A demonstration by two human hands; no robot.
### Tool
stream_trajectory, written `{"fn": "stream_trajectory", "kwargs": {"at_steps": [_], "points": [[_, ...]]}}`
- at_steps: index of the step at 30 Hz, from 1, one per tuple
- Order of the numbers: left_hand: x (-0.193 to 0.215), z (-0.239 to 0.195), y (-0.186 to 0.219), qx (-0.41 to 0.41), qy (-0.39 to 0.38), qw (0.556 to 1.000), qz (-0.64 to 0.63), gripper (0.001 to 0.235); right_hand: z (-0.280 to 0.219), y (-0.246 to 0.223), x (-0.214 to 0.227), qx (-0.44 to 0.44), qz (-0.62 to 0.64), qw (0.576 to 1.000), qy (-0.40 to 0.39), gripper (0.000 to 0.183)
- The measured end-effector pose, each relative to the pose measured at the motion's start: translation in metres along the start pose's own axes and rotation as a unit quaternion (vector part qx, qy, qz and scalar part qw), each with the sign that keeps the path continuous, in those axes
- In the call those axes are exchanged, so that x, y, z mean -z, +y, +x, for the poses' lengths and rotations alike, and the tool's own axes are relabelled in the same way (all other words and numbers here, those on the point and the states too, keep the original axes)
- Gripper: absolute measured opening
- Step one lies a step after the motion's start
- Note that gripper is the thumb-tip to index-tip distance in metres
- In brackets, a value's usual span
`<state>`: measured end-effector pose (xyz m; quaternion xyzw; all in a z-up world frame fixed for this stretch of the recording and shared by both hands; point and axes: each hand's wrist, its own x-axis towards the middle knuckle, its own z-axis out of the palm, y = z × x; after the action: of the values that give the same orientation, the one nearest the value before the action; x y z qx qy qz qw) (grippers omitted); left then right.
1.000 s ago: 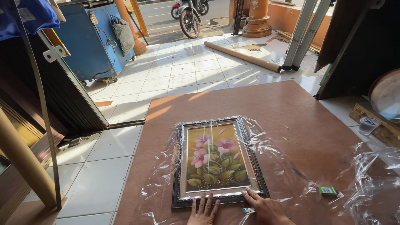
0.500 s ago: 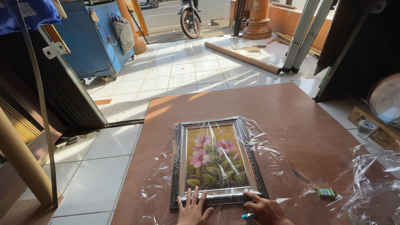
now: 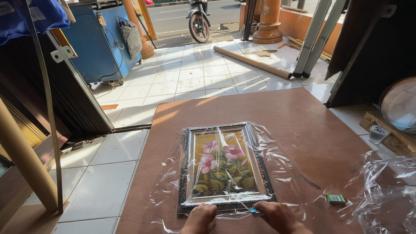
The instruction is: The person wraps a picture frame in plastic film, using a utility knife to cut the film and a stapler to secure the edges to the back of the frame.
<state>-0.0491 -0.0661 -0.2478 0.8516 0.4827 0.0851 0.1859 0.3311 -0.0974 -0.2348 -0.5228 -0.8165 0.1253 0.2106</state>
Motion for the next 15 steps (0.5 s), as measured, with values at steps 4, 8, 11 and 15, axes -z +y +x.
{"fn": "stream_trajectory", "kwargs": {"at_steps": [4,8,11,15], "points": [[0.031,0.000,0.025,-0.089,0.176,0.979,-0.060,0.026,0.014,-0.022,0.034,0.106,-0.022,0.982,0.156,0.015],[0.051,-0.002,0.039,-0.138,0.298,0.942,0.074,0.068,0.027,-0.037,0.060,0.171,-0.066,0.960,0.213,0.037],[0.035,0.006,0.030,-0.062,0.297,0.937,0.172,0.089,0.021,-0.031,0.052,0.176,-0.056,0.972,0.143,0.049],[0.019,0.004,-0.003,0.071,0.229,0.955,0.173,0.041,0.016,-0.004,0.023,0.098,-0.100,0.990,0.013,0.027]]}}
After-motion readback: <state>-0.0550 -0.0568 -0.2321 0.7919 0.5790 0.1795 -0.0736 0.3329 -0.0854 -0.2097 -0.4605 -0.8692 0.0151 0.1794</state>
